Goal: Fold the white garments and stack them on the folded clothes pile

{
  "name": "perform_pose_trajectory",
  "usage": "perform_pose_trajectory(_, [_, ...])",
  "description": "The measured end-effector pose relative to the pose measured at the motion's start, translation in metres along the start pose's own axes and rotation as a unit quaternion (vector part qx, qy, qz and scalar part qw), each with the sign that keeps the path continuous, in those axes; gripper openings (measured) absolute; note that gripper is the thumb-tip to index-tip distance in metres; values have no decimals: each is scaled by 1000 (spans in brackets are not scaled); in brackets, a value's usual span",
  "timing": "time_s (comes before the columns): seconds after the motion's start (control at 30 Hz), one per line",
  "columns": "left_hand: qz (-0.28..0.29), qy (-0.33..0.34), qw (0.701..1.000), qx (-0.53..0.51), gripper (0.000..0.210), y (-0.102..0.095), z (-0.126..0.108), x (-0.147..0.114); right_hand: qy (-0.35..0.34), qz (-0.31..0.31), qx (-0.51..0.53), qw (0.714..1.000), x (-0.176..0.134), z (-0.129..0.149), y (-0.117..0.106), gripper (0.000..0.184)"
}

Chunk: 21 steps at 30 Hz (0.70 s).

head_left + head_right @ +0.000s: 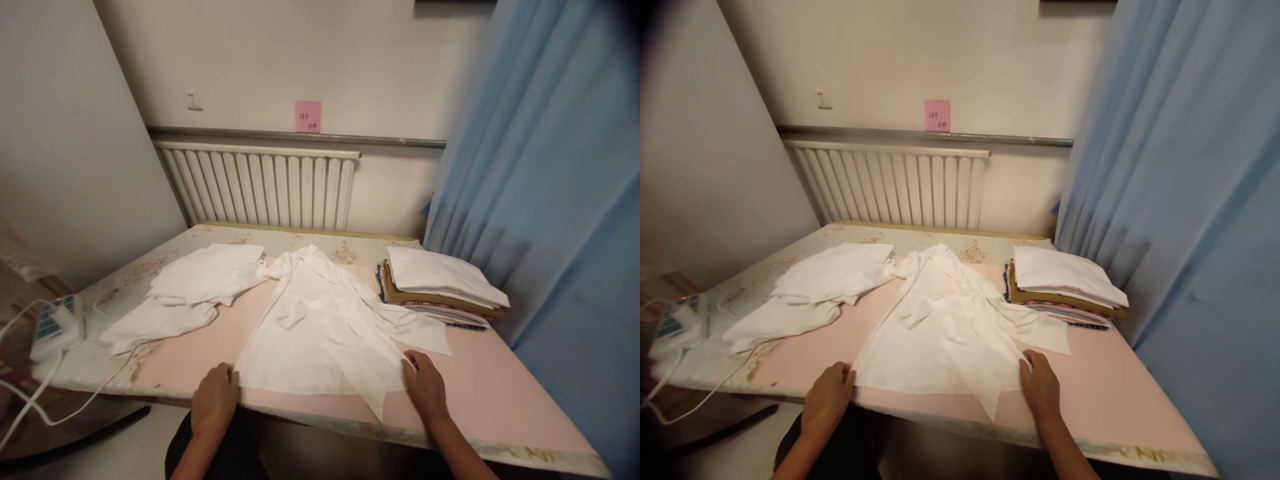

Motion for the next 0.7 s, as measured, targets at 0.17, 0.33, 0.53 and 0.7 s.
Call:
perform_pose_trajectory(0.17, [-3, 1, 1000, -3, 29, 2, 1, 0, -46, -74, -33, 996, 2, 2, -7, 28])
perform_pose_trajectory(0.33, [-4, 4, 1000, -6, 30, 4, 2, 1, -104, -85, 9, 991, -5, 38, -11, 23])
perform_pose_trajectory(0.53, [-5, 8, 1000, 1, 33, 3, 1, 0, -245, 122, 155, 949, -36, 122, 14, 14])
perform_pose_trajectory(0.7, [0, 4, 1000, 2, 32, 3, 0, 0, -308, 215, 130, 918, -51, 161, 31, 19])
Point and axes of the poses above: each hand's wrist, its own x-axis towards the middle knuckle, its own y-axis out of the palm, z = x × y, the point moved 3 cm from there along x, towards the middle knuckle, and after that the axes turned 7 degrees about -z, right-handed, at the moved point
